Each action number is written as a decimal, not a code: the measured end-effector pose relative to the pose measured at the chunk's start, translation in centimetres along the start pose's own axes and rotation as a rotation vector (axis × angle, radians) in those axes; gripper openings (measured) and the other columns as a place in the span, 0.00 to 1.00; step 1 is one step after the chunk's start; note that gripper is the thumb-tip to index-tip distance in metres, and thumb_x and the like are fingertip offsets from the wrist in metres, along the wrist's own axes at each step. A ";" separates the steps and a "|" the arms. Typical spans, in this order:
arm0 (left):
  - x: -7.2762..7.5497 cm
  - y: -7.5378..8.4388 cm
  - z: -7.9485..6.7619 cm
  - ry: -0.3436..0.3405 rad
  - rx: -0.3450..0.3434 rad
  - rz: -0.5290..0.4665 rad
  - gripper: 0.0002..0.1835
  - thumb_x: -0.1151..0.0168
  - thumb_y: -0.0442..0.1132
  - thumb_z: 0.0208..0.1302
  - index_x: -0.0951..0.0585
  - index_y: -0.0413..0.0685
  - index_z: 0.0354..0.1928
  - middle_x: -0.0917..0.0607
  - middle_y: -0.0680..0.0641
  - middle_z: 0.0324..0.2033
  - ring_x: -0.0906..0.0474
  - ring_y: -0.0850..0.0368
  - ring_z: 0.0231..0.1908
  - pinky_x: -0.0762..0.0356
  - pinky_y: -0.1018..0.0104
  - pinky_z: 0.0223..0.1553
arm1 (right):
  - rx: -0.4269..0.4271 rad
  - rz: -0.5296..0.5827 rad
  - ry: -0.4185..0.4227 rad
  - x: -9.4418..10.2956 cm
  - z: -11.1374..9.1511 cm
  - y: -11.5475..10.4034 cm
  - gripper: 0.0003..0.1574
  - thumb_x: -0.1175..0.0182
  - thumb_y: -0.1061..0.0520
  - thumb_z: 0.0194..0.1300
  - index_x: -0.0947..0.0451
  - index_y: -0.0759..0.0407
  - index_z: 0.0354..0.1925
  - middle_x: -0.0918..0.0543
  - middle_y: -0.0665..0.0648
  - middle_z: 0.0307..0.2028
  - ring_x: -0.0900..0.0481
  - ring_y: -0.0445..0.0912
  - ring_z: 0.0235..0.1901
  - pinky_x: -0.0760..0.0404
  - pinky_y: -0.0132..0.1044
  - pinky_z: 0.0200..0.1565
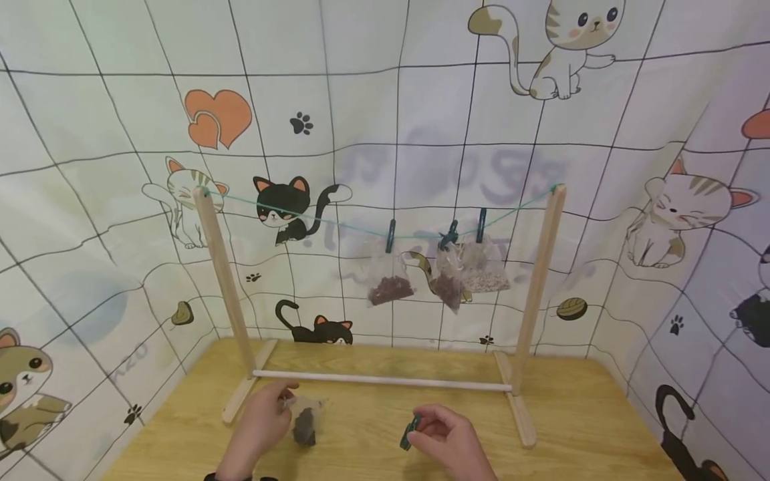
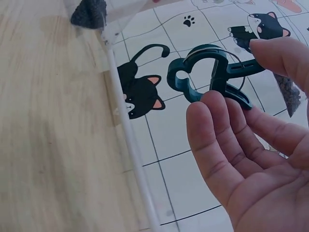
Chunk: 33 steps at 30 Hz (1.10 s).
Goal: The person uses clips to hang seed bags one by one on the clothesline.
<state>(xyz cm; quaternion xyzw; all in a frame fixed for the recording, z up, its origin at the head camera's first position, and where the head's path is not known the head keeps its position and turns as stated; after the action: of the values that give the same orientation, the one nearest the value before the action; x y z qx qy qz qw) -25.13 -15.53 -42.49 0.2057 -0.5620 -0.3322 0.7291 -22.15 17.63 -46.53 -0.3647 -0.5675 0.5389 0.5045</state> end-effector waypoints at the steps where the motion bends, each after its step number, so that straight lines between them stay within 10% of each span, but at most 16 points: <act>1: 0.0 0.5 0.0 0.004 -0.021 0.015 0.23 0.42 0.14 0.53 0.17 0.33 0.52 0.14 0.40 0.40 0.16 0.44 0.42 0.15 0.51 0.41 | 0.026 -0.017 0.005 0.1 0.1 -0.3 0.26 0.33 0.60 0.69 0.24 0.74 0.60 0.16 0.56 0.41 0.17 0.39 0.37 0.15 0.32 0.42; 4: 0.2 2.0 0.3 -0.015 -0.076 0.059 0.19 0.41 0.15 0.54 0.17 0.29 0.49 0.15 0.36 0.44 0.16 0.41 0.45 0.15 0.47 0.44 | 0.112 -0.068 0.022 0.5 0.4 -1.5 0.25 0.32 0.60 0.68 0.22 0.72 0.58 0.16 0.58 0.42 0.16 0.39 0.38 0.15 0.32 0.43; 10: 1.1 5.0 1.3 -0.043 -0.253 0.106 0.14 0.40 0.16 0.53 0.24 0.42 0.22 0.24 0.48 0.28 0.30 0.59 0.27 0.28 0.68 0.29 | 0.246 -0.178 0.023 1.2 1.7 -5.6 0.25 0.31 0.61 0.67 0.22 0.71 0.58 0.15 0.60 0.42 0.16 0.38 0.39 0.15 0.33 0.43; 21: 4.3 9.7 5.9 0.135 -0.442 0.301 0.07 0.32 0.24 0.58 0.17 0.43 0.33 0.17 0.48 0.28 0.21 0.56 0.29 0.19 0.64 0.31 | 0.499 -0.349 0.026 2.8 5.5 -16.1 0.22 0.30 0.66 0.65 0.20 0.67 0.57 0.14 0.59 0.39 0.15 0.39 0.37 0.15 0.34 0.41; 33: 7.3 12.2 13.2 -0.047 -0.313 -0.190 0.08 0.34 0.35 0.69 0.15 0.43 0.47 0.15 0.48 0.35 0.23 0.55 0.33 0.25 0.64 0.34 | 0.498 -0.486 0.053 3.7 10.0 -25.7 0.26 0.31 0.60 0.68 0.21 0.66 0.62 0.12 0.61 0.43 0.14 0.42 0.41 0.16 0.32 0.45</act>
<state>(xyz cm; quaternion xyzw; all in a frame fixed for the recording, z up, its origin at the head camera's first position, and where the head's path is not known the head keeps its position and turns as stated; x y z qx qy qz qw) -33.56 -11.29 -25.56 0.1341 -0.4985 -0.4876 0.7040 -29.27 14.83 -19.76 -0.0984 -0.4759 0.5152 0.7060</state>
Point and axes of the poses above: each hand's wrist, its own z-axis towards the middle knuckle, its own x-axis out of the back of the hand, y = z × x, the point moved 4 cm from there along z, towards the middle knuckle
